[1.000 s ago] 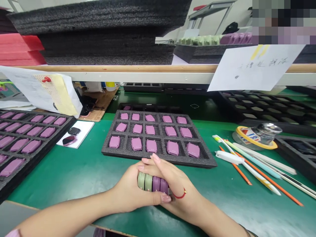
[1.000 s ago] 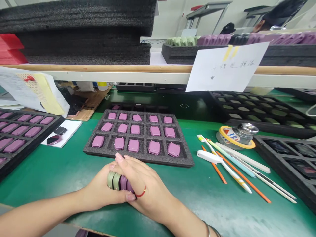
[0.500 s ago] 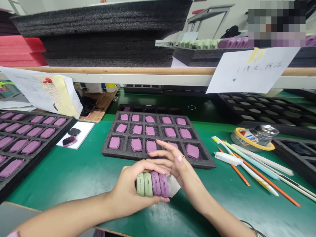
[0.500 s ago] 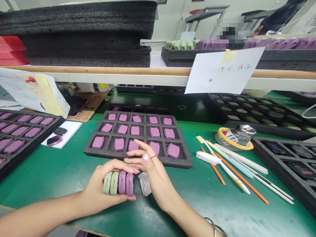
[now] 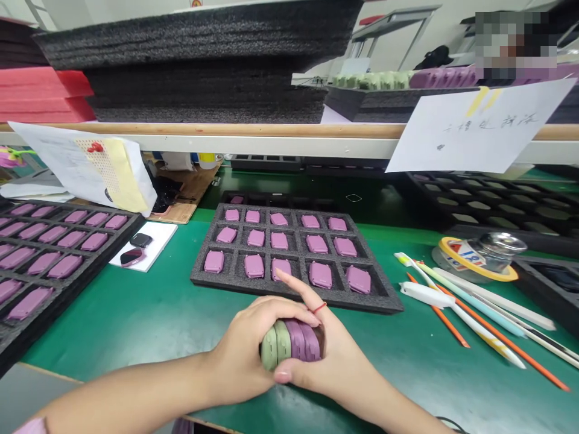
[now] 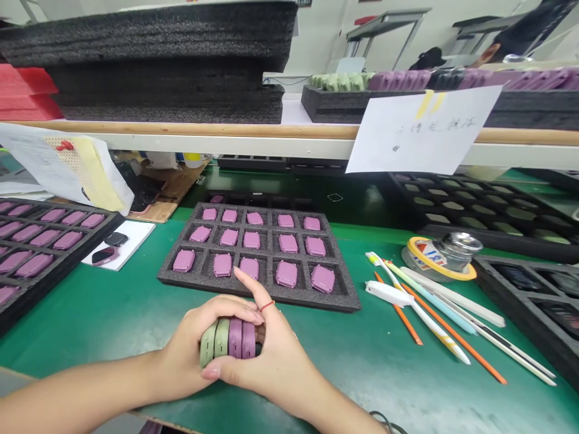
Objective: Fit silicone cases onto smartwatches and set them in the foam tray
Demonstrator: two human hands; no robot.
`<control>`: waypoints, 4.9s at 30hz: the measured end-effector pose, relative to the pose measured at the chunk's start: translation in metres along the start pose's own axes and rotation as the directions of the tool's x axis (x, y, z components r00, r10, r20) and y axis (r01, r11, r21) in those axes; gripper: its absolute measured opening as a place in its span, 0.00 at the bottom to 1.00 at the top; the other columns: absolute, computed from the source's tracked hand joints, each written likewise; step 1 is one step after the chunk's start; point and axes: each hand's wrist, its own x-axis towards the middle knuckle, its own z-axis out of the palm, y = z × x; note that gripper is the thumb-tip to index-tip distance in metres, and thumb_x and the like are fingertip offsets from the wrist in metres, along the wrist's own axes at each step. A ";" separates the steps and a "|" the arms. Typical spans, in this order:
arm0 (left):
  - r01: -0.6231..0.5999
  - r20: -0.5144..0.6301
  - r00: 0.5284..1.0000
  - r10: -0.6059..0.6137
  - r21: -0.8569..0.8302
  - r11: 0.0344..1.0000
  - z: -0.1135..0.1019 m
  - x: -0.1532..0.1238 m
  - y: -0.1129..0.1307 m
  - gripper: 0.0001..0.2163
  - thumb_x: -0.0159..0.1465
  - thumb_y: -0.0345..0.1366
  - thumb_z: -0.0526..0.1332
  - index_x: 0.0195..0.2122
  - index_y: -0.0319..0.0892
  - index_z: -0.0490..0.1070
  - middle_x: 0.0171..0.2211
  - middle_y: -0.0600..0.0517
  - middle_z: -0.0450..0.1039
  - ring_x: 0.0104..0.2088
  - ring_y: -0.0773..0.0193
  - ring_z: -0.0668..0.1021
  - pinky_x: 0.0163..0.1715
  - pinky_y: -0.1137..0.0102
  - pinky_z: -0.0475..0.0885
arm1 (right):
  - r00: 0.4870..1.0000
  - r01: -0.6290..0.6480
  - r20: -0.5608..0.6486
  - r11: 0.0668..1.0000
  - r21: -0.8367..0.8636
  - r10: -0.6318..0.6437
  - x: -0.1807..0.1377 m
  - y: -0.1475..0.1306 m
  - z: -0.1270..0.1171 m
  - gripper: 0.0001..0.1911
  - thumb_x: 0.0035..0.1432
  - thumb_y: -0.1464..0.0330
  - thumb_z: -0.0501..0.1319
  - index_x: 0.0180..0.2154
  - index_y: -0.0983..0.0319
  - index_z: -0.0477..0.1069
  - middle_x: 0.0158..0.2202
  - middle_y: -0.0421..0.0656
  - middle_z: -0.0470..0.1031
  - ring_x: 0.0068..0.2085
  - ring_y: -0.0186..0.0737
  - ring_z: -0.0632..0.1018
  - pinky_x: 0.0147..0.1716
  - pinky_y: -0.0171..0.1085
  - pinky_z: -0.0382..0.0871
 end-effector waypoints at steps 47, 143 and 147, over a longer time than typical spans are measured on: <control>0.494 0.436 0.831 -0.346 -0.864 0.099 -0.007 0.006 -0.006 0.19 0.58 0.46 0.72 0.47 0.41 0.77 0.40 0.46 0.81 0.40 0.57 0.85 0.13 0.83 0.57 | 0.590 0.600 -0.440 0.732 -0.322 -0.677 -0.002 -0.026 -0.027 0.05 0.61 0.66 0.67 0.41 0.56 0.75 0.44 0.44 0.83 0.46 0.45 0.84 0.46 0.42 0.83; 0.494 0.254 0.696 -0.671 -0.848 0.191 0.001 0.008 0.008 0.23 0.51 0.54 0.73 0.34 0.38 0.72 0.22 0.58 0.64 0.15 0.80 0.60 0.14 0.81 0.46 | 0.509 0.680 0.420 0.052 -0.731 -0.751 -0.008 -0.013 -0.020 0.22 0.59 0.69 0.69 0.55 0.59 0.71 0.36 0.42 0.83 0.36 0.42 0.80 0.40 0.42 0.77; 0.487 0.217 0.755 -0.619 -0.817 0.309 0.005 0.007 0.009 0.22 0.53 0.53 0.73 0.32 0.38 0.71 0.22 0.58 0.65 0.14 0.81 0.57 0.12 0.80 0.44 | 0.664 0.605 0.229 0.332 -0.723 -0.712 -0.005 -0.012 -0.011 0.31 0.56 0.63 0.71 0.59 0.58 0.66 0.35 0.41 0.78 0.34 0.39 0.77 0.33 0.37 0.75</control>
